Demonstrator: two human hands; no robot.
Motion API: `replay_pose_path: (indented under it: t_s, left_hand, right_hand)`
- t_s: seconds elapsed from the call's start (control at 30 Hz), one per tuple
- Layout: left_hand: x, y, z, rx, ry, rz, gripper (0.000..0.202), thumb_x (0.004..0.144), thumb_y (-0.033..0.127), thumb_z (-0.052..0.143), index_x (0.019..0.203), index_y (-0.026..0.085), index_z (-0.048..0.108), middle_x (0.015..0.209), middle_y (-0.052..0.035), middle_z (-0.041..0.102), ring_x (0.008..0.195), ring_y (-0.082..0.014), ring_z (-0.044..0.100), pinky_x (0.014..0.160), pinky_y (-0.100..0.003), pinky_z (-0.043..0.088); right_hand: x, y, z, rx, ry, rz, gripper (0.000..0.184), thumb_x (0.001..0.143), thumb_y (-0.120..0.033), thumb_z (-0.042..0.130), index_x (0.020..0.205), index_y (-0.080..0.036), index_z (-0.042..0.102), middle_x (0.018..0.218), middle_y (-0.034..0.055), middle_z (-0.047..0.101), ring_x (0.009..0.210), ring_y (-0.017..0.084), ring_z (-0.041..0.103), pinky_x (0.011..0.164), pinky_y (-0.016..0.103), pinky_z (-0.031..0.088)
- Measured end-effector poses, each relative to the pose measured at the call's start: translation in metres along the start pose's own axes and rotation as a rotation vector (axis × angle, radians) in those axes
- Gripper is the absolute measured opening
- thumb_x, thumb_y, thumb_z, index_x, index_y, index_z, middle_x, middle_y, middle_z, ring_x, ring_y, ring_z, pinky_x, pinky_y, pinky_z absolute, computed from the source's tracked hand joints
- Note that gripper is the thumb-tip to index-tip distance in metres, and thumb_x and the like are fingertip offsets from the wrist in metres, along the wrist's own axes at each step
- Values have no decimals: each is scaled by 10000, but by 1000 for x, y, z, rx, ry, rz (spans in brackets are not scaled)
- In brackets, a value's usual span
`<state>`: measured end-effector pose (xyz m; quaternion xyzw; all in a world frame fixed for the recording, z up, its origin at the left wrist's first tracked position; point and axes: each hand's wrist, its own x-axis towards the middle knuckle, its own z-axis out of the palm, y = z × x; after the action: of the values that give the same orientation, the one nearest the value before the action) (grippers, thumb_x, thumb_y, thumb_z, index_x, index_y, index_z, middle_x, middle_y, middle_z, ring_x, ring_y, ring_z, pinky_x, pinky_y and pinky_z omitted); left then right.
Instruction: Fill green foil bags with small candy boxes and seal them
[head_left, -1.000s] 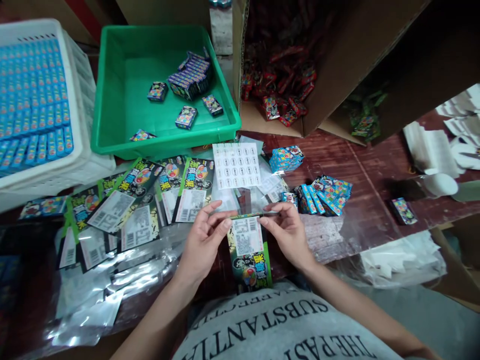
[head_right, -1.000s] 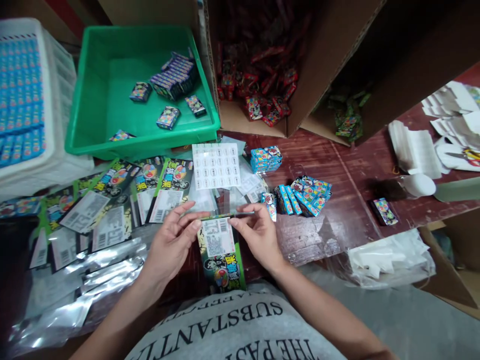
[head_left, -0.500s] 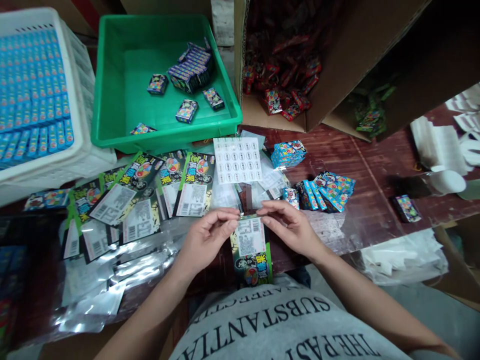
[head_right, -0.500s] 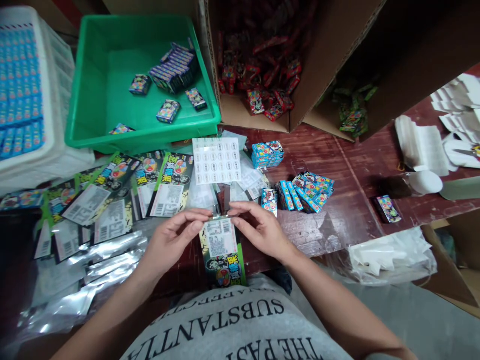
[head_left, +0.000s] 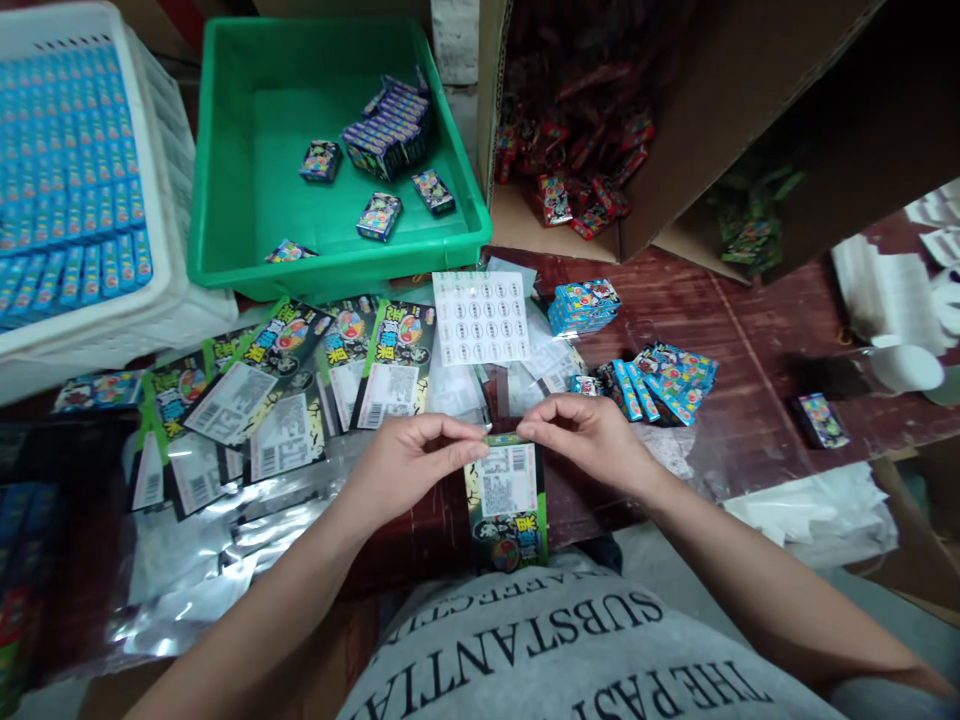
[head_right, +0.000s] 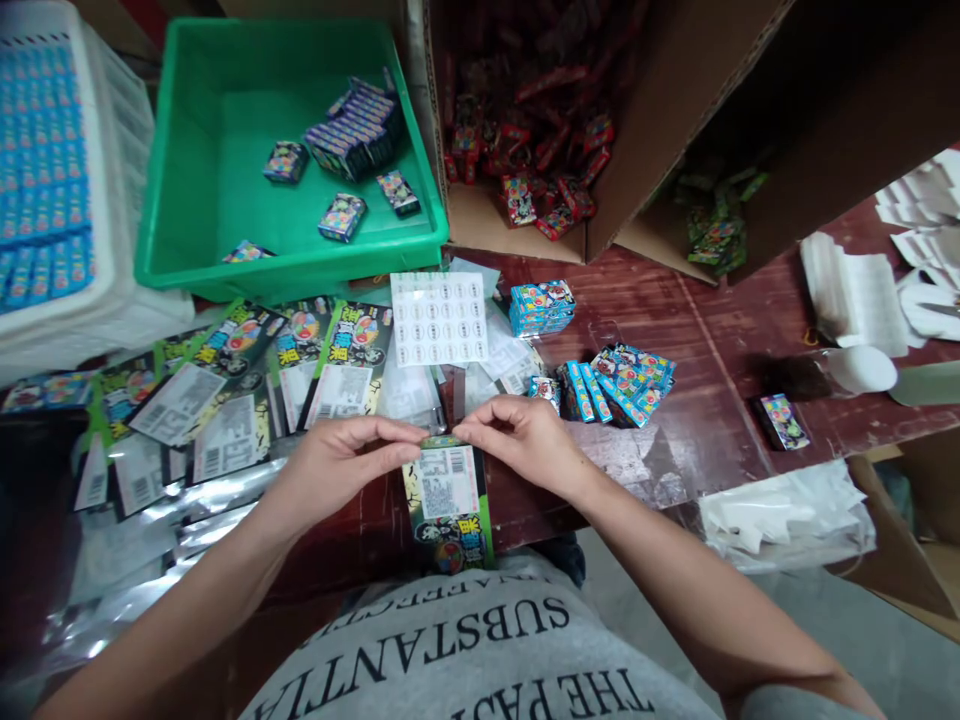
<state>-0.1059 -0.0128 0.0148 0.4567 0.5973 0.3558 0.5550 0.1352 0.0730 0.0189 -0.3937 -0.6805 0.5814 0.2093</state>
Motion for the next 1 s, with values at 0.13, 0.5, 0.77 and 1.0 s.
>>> replay_pose_path:
  t_s: [0.13,0.5,0.77,1.0]
  left_hand:
    - [-2,-5,-2,-15,-34,57,194,826,369,799,982,256,775,996,-31,805,907,-204,749,878,-367,585]
    - [46,15,-15,290,-228,253,55,886,288,719,848,248,729,1591,-75,493,1308,-308,615,886,-418,560]
    - [68,-2,-9,276,-237,133,84,869,293,714,846,214,700,1717,-102,252,821,-211,755,717,-397,556]
    - [72,-1,-7,261,-253,129,85,861,305,719,836,234,681,1636,-98,429,1054,-293,739,702,-379,542]
  right_hand:
    - [-2,-4,-17,-29,-174,-143,167,973,-358,667,949,-254,795,983,25,786,916,163,725,863,328,563]
    - [196,-45,-33,-1089,14,-222,286,1018,-195,515,1225,-159,709,1256,144,710,1201,295,579,1026,444,415]
    - [239,-30,-21,-1226,-5,-160,238,1003,-328,555,1027,-269,785,992,90,777,1062,309,569,888,443,340]
    - [229,-21,-14,-1274,22,-230,206,1018,-329,554,1036,-292,756,1053,37,754,1077,281,525,873,416,291]
